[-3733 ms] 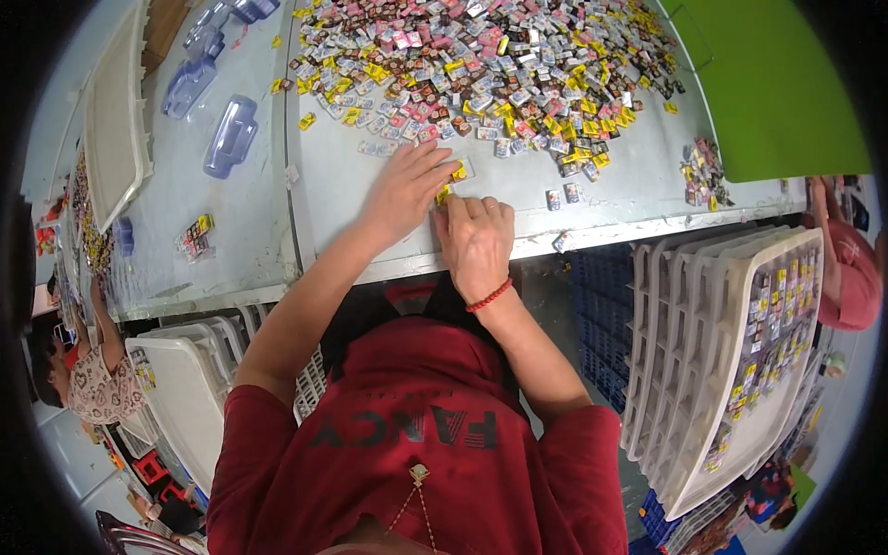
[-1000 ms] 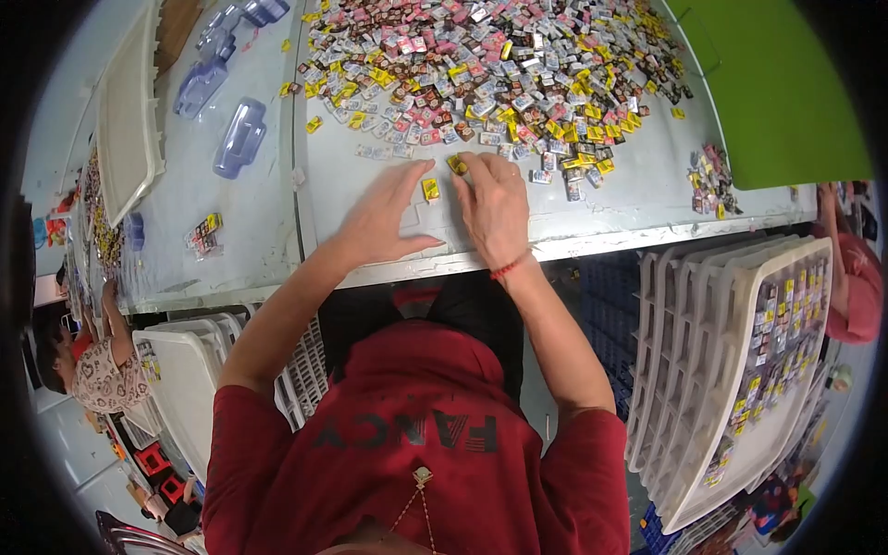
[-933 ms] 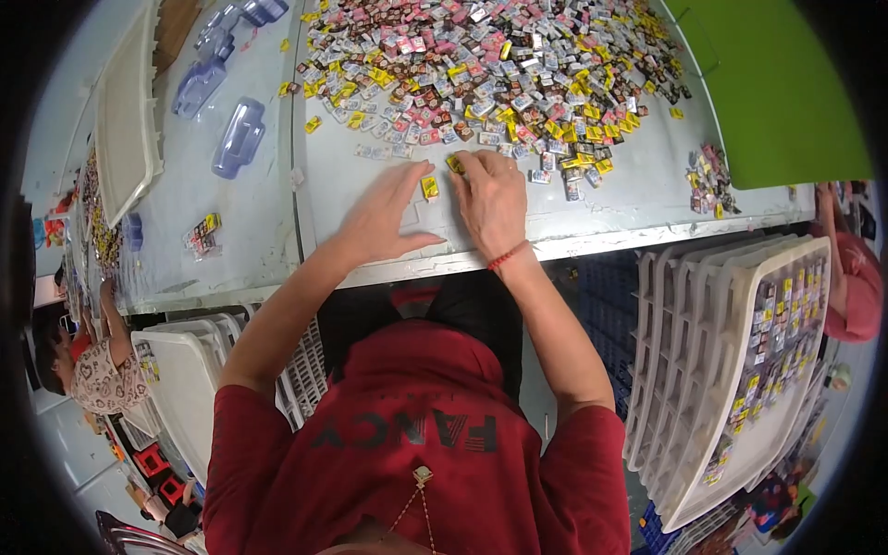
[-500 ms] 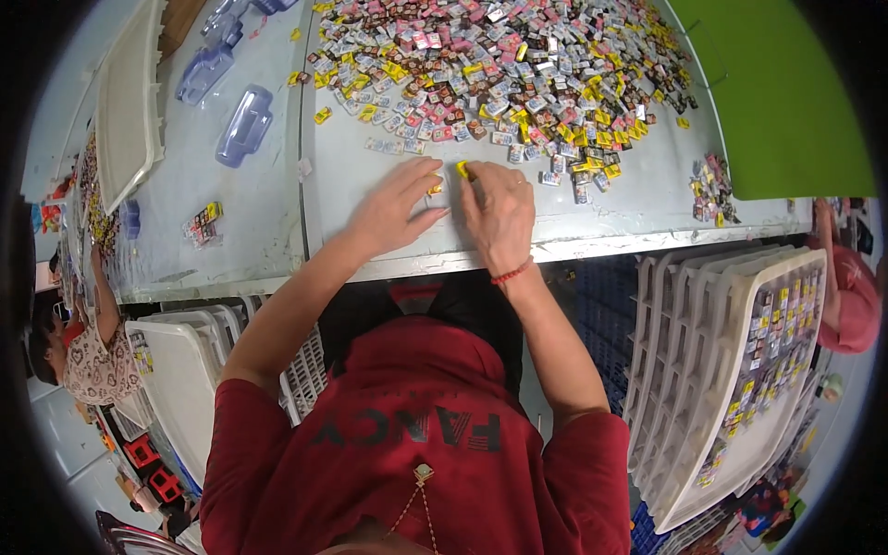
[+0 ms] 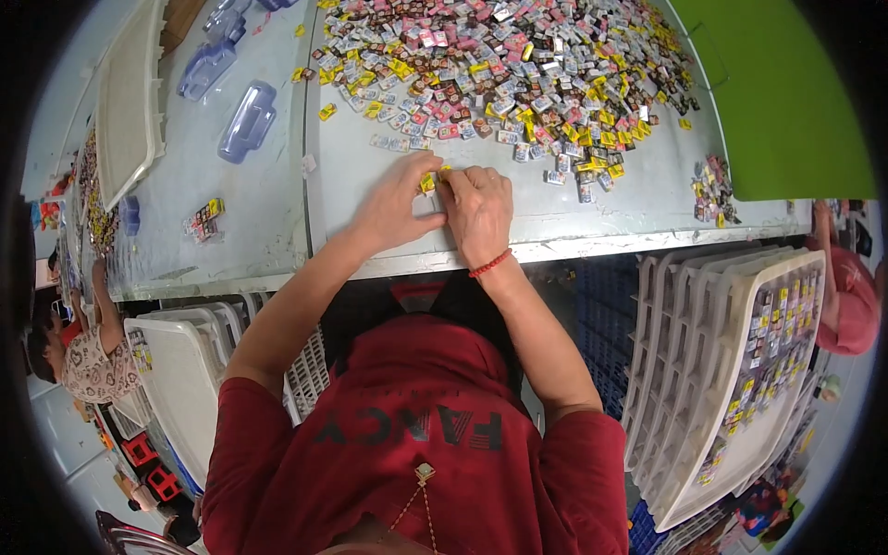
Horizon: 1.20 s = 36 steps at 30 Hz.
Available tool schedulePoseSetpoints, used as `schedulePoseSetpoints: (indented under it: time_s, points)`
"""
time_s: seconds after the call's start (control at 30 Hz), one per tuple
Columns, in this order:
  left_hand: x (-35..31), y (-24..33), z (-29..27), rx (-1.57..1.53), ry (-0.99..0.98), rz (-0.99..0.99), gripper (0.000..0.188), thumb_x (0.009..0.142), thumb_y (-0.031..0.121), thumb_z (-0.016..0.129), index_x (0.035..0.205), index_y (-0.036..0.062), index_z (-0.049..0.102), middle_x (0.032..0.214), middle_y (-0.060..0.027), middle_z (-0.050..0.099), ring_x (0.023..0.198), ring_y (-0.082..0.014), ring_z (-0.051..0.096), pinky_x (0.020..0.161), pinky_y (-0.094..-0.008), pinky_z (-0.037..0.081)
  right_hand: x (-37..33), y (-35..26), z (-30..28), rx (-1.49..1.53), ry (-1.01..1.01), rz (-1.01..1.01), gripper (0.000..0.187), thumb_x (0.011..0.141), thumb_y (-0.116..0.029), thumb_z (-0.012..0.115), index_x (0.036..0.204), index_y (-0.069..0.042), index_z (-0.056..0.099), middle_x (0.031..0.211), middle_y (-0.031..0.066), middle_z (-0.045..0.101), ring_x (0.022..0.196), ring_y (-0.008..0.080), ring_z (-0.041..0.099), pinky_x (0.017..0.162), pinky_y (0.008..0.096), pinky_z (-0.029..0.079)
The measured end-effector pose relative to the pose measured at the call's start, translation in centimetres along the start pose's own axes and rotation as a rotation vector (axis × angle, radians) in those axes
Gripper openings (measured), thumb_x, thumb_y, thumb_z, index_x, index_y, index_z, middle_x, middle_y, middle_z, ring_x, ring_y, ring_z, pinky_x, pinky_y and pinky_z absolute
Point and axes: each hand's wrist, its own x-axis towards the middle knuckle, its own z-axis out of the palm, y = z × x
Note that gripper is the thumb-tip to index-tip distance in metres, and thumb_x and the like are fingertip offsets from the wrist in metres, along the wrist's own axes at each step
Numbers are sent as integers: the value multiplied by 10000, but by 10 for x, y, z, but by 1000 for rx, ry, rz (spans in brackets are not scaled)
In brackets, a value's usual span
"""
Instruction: The recorder is sorting and arranging small toy components onto packaging sheets at a factory workbench.
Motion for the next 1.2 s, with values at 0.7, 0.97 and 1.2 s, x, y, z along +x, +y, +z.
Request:
schedulePoseSetpoints:
  time_s: [0.7, 0.97, 1.2]
  points:
    - [-25, -7, -24, 124, -113, -74, 933, 659, 316, 820, 1397, 32, 326, 1358, -231, 421, 1244, -381, 414, 1057, -427, 355, 5, -24, -6, -131, -189, -37, 236, 727, -133, 729, 948, -72, 675, 914, 49, 620, 901, 250, 550, 840, 383, 402]
    - [-24, -10, -22, 79, -108, -54, 943, 665, 342, 815, 1393, 8, 318, 1310, -218, 454, 1195, -372, 447, 1039, -421, 363, 32, -12, -13, -255, -387, -384, 201, 745, -129, 637, 938, -88, 677, 914, 24, 626, 932, 225, 540, 854, 383, 400]
    - [-26, -13, -22, 124, -67, 1, 936, 677, 363, 805, 1386, -5, 318, 1297, -218, 465, 1182, -368, 459, 1025, -420, 370, 37, -9, -13, -290, -426, -541, 220, 751, -110, 606, 954, -53, 670, 955, 37, 634, 971, 220, 546, 967, 420, 376]
